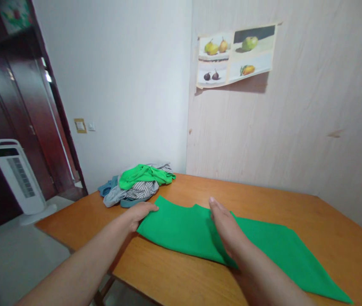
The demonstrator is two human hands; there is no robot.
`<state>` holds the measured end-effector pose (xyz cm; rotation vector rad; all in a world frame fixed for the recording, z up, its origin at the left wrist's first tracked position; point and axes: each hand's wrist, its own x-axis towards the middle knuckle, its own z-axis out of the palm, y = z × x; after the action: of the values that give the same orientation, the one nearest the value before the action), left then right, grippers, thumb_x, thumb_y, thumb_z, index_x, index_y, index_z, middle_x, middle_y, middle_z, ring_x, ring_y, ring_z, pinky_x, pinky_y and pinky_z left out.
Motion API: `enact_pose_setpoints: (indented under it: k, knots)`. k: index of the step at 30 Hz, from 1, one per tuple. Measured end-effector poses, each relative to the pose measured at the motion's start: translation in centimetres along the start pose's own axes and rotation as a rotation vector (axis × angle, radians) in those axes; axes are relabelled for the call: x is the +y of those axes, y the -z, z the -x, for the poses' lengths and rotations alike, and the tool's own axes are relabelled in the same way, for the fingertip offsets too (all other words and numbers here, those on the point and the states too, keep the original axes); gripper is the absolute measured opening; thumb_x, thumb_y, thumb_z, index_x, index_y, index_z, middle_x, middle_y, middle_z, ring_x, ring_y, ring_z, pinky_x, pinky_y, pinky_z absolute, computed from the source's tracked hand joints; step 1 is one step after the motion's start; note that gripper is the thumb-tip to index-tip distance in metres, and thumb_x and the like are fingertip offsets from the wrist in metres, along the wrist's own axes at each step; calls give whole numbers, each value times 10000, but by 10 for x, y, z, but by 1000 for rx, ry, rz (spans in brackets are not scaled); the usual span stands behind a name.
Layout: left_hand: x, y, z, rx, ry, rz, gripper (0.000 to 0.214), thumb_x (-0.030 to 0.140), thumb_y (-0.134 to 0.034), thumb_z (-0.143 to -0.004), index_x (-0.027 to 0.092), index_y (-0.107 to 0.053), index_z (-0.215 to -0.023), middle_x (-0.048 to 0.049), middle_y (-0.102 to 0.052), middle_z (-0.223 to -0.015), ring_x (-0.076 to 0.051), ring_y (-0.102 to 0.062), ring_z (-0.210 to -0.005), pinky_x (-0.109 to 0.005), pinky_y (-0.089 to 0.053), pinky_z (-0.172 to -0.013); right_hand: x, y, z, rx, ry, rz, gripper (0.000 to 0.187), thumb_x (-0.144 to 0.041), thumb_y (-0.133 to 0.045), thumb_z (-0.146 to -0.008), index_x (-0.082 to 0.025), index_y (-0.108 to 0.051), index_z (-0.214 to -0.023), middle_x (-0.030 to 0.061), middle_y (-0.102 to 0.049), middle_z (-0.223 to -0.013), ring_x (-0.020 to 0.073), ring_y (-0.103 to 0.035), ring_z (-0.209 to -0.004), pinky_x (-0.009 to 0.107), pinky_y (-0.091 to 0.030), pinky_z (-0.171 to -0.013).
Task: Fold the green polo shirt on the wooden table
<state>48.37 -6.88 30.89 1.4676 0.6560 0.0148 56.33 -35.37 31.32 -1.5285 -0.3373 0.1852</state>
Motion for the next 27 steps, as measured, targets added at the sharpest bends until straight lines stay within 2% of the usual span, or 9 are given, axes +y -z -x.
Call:
enact_pose_setpoints:
  k: [4,8,11,14,17,22,27]
  knots:
    - [0,0,2,-27,-13,43,130,228,-716,-691,153,-653,-777,-82,-731,-690,-222,-675,-564,-313,-547,-523,1,-55,-5,-36,-160,-296,843,-652,-450,-900,-141,-238,-1535,132,-255,-1582,215,-331,-1416,394,-274,-1161]
    - [-2,-1,2,-53,-45,89,122,207,-697,-689,152,-650,-787,-77,-733,-707,-215,-678,-584,-301,-540,-533,9,-96,-13,-13,-151,-396,817,-652,-427,-907,-155,-257,-1532,108,-238,-1588,198,-294,-1431,376,-245,-1167]
    - [-4,-2,1,-72,-87,124,129,219,-702,-678,160,-626,-763,-58,-717,-684,-197,-660,-564,-284,-522,-523,22,-114,-17,22,-150,-392,793,-633,-404,-917,-136,-279,-1522,116,-235,-1585,191,-286,-1433,365,-261,-1159]
    - [-3,-4,1,-93,-146,162,130,239,-684,-677,168,-595,-741,-34,-686,-652,-173,-630,-533,-266,-495,-505,34,-119,-19,65,-140,-367,744,-599,-366,-939,-142,-279,-1519,99,-241,-1587,163,-270,-1438,344,-255,-1161]
    - [2,-11,4,-121,-216,188,162,266,-686,-663,182,-560,-721,-3,-646,-614,-151,-603,-520,-250,-478,-511,38,-117,-19,60,-143,-347,718,-612,-374,-932,-161,-345,-1490,85,-306,-1569,161,-308,-1423,330,-292,-1147]
    - [19,-35,11,-177,-319,151,210,303,-697,-632,189,-543,-719,10,-629,-639,-148,-611,-579,-254,-485,-574,29,-117,-14,42,-133,-320,660,-616,-342,-941,-183,-428,-1432,74,-443,-1500,158,-408,-1372,302,-379,-1102]
    - [39,-62,15,-183,-398,-31,191,270,-667,-644,195,-491,-646,54,-535,-543,-103,-507,-494,-206,-377,-483,18,-114,-14,16,-156,-353,618,-641,-304,-940,-215,-520,-1332,74,-567,-1391,174,-468,-1331,317,-430,-1062]
